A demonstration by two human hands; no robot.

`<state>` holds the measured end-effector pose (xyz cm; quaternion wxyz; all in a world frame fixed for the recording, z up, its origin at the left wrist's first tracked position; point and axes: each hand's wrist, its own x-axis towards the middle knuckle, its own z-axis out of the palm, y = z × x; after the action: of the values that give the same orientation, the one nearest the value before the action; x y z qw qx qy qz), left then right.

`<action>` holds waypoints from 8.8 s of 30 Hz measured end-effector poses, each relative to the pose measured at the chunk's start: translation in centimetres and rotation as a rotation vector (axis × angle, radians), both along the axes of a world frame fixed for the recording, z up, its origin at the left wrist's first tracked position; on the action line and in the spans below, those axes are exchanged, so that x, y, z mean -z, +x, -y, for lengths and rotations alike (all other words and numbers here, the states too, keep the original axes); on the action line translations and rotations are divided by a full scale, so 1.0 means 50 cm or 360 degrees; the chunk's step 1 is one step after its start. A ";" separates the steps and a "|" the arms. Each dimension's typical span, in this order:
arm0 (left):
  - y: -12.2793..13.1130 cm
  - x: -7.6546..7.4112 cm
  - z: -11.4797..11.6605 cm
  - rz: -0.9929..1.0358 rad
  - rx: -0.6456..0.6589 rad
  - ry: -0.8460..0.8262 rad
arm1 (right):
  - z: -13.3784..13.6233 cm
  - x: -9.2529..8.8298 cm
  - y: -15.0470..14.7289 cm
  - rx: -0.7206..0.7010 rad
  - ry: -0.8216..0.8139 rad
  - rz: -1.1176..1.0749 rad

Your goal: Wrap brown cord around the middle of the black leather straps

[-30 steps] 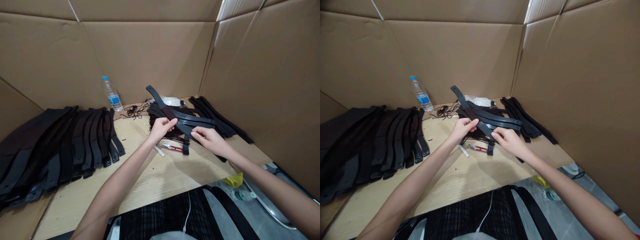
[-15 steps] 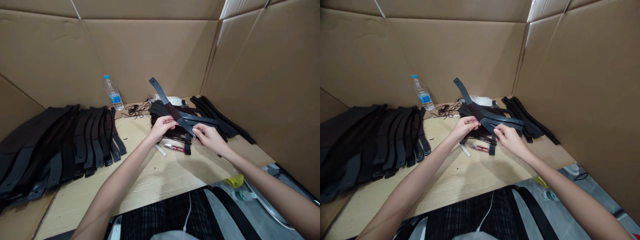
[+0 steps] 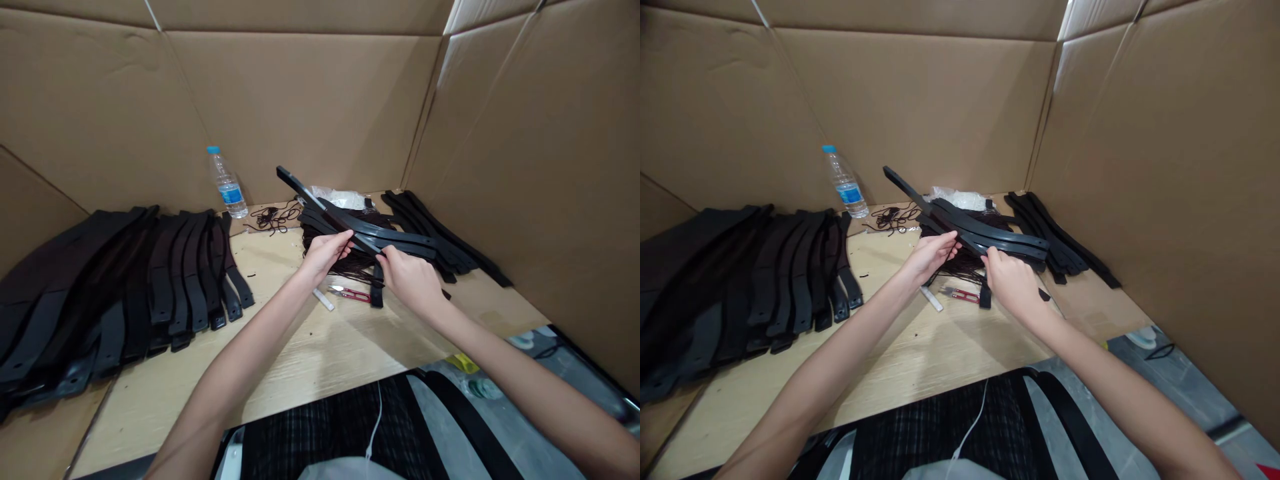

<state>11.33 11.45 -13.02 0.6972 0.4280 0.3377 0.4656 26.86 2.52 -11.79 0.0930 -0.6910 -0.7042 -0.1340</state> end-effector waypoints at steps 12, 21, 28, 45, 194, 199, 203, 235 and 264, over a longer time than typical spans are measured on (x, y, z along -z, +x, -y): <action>-0.030 -0.003 -0.018 0.0084 0.0086 0.0136 | -0.020 -0.019 0.026 -0.0474 -0.0907 -0.1801; -0.053 0.006 -0.022 -0.0083 0.0268 0.0157 | -0.016 0.024 0.020 -0.0570 -0.0748 -0.2180; -0.076 0.012 -0.021 -0.0584 0.0220 0.0374 | -0.032 0.050 0.025 -0.0444 -0.0367 -0.1708; -0.104 -0.035 -0.056 -0.2064 0.0030 0.2229 | -0.030 0.068 0.010 -0.0398 -0.0014 -0.0890; -0.288 -0.131 0.010 -0.1396 -0.0350 0.1854 | -0.157 -0.350 -0.127 -0.0922 -0.0661 -0.0257; -0.286 -0.131 0.009 -0.1327 -0.0335 0.1807 | -0.142 -0.360 -0.130 -0.0835 -0.0572 -0.0212; -0.281 -0.131 0.014 -0.1290 -0.0346 0.1766 | -0.126 -0.359 -0.133 -0.0854 -0.0354 -0.0174; -0.288 -0.142 0.004 -0.1016 0.0122 0.1497 | -0.052 -0.335 -0.120 -0.0868 0.0110 0.0556; -0.253 -0.133 0.031 -0.1604 0.0217 0.1733 | 0.001 -0.311 -0.134 -0.0882 0.0379 0.0798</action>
<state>-1.34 9.92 -6.35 0.1745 0.8944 0.3109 0.2700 20.15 2.47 3.77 0.0302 -0.4048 -0.8446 -0.3491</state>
